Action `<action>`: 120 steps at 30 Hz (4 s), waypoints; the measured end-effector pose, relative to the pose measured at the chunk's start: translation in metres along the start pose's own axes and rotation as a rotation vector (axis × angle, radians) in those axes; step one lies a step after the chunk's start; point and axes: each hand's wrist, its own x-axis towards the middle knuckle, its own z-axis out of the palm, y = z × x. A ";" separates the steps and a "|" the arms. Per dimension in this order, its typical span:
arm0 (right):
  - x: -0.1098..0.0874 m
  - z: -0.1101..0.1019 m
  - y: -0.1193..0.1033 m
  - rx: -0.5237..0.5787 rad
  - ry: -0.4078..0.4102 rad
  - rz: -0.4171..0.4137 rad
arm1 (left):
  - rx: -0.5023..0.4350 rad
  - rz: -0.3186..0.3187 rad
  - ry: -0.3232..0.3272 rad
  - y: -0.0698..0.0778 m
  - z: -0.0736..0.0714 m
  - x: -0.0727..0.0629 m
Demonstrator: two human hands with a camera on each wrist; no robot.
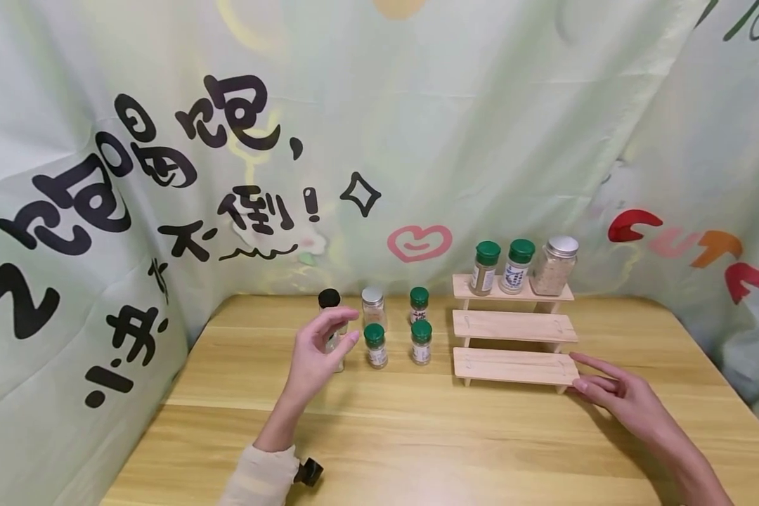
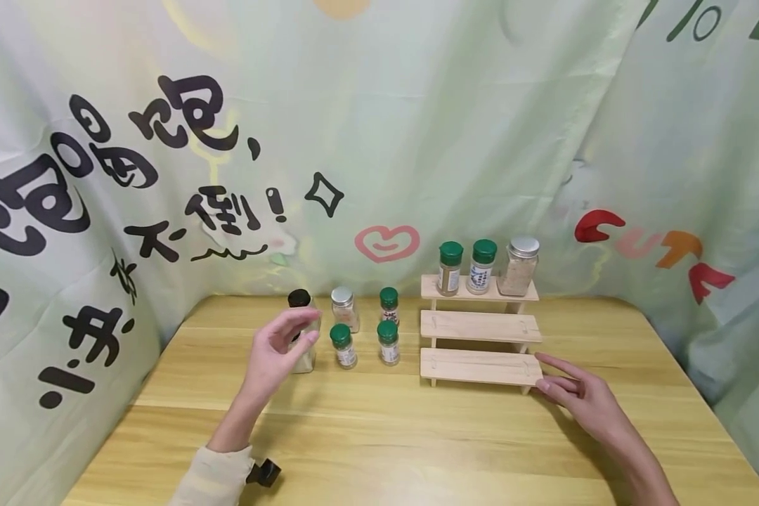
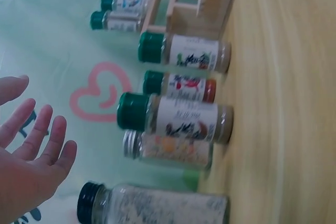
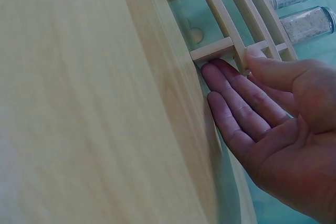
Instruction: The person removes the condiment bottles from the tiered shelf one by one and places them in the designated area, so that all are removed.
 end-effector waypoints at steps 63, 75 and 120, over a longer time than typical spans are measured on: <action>0.000 0.001 0.003 0.007 0.009 0.001 | -0.151 -0.126 -0.047 0.003 0.172 0.112; 0.001 0.001 0.003 0.007 0.007 -0.020 | -0.128 -0.239 -0.015 -0.002 0.191 0.129; 0.001 -0.001 0.006 0.038 -0.003 -0.024 | -0.274 -0.210 -0.105 0.011 0.162 0.101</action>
